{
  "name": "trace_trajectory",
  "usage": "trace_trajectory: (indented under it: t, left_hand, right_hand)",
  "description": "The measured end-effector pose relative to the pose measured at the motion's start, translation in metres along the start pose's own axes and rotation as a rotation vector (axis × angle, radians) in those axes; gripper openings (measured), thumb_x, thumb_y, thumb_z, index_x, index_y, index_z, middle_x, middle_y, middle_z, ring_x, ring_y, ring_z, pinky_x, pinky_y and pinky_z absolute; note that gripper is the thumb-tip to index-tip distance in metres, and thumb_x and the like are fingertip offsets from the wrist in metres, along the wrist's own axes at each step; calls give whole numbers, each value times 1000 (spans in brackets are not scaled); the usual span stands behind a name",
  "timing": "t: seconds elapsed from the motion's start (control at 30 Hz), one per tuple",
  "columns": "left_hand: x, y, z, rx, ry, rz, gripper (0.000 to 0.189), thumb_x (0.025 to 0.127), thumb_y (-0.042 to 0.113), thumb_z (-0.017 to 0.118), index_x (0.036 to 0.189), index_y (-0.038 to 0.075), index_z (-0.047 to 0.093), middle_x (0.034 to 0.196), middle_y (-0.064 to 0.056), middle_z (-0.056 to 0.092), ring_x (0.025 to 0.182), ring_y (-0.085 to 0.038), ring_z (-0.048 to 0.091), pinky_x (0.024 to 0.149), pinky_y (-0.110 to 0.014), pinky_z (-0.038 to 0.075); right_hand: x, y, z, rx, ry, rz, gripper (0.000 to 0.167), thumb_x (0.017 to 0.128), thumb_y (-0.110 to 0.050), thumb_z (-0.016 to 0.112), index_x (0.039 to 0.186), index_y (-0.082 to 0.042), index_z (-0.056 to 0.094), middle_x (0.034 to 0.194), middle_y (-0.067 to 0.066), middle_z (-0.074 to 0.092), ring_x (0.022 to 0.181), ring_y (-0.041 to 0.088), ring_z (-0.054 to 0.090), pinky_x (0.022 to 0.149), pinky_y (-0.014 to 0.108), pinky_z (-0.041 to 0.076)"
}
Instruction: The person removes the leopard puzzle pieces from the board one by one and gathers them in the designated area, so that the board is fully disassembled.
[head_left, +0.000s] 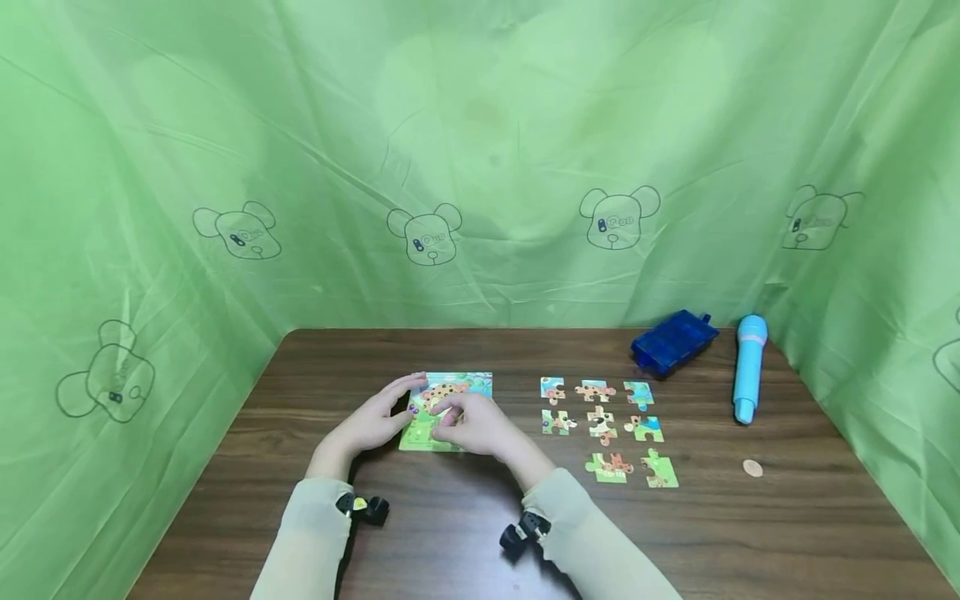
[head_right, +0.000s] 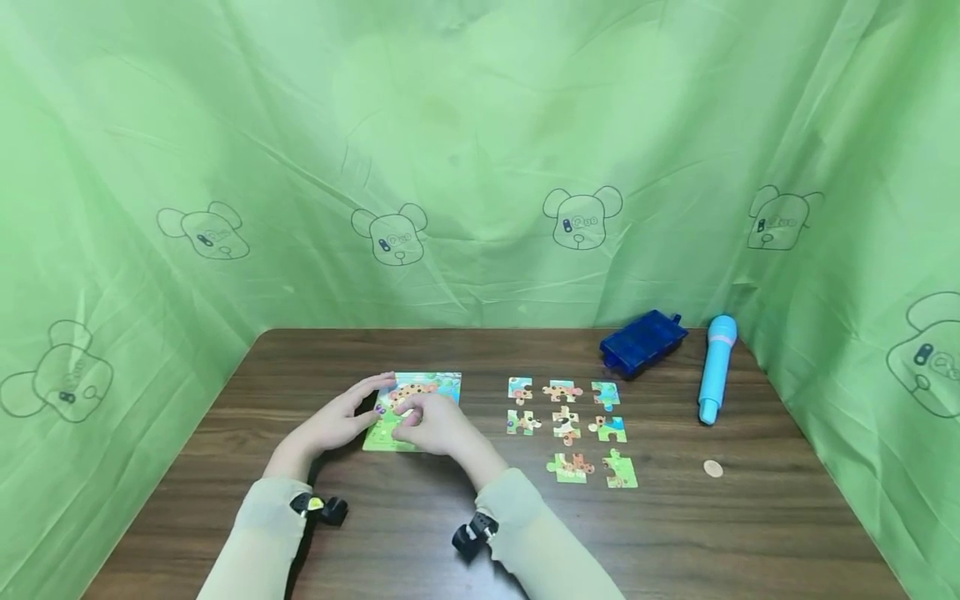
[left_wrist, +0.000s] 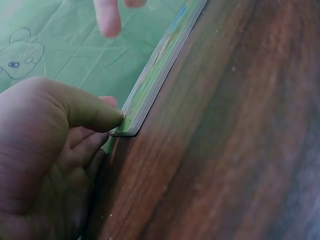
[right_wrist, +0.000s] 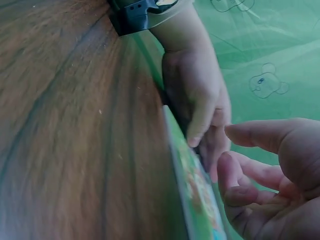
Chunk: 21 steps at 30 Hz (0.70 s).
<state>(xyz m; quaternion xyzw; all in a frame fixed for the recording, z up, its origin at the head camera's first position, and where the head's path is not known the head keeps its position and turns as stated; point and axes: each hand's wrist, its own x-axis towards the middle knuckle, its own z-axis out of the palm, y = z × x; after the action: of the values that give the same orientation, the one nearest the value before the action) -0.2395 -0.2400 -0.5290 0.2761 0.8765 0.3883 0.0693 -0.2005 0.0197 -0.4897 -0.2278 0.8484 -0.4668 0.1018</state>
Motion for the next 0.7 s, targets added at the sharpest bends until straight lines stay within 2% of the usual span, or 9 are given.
trace_trajectory:
  t: [0.23, 0.33, 0.5, 0.7]
  left_hand:
    - [1, 0, -3, -10, -11, 10, 55, 107, 0, 61, 161, 3, 51, 175, -15, 38, 163, -40, 29, 128, -66, 27]
    - [1, -4, -4, 27, -4, 0, 55, 108, 7, 65, 162, 7, 52, 174, -12, 39, 162, -39, 32, 127, -65, 30]
    - [-3, -12, -7, 97, 31, -36, 58, 107, 22, 73, 161, 14, 56, 171, -9, 46, 159, -37, 40, 126, -63, 34]
    - [-6, -14, -8, 80, 18, -38, 61, 106, 23, 73, 163, 11, 53, 172, -12, 43, 160, -40, 37, 127, -65, 31]
  right_hand:
    - [7, 2, 16, 45, 16, 77, 40, 90, -18, 90, 123, 1, 76, 80, -3, 72, 65, 4, 59, 61, 22, 49]
    - [7, 3, 17, 29, 23, 95, 45, 87, -19, 92, 124, 0, 76, 78, -4, 71, 66, 4, 59, 64, 23, 49]
    - [8, 10, 19, 16, 38, 118, 41, 85, -12, 91, 123, -5, 81, 78, -7, 69, 68, 4, 59, 67, 23, 51]
    - [8, 14, 22, 29, 39, 114, 41, 82, -10, 91, 122, -5, 82, 78, -6, 69, 68, 5, 59, 67, 24, 51]
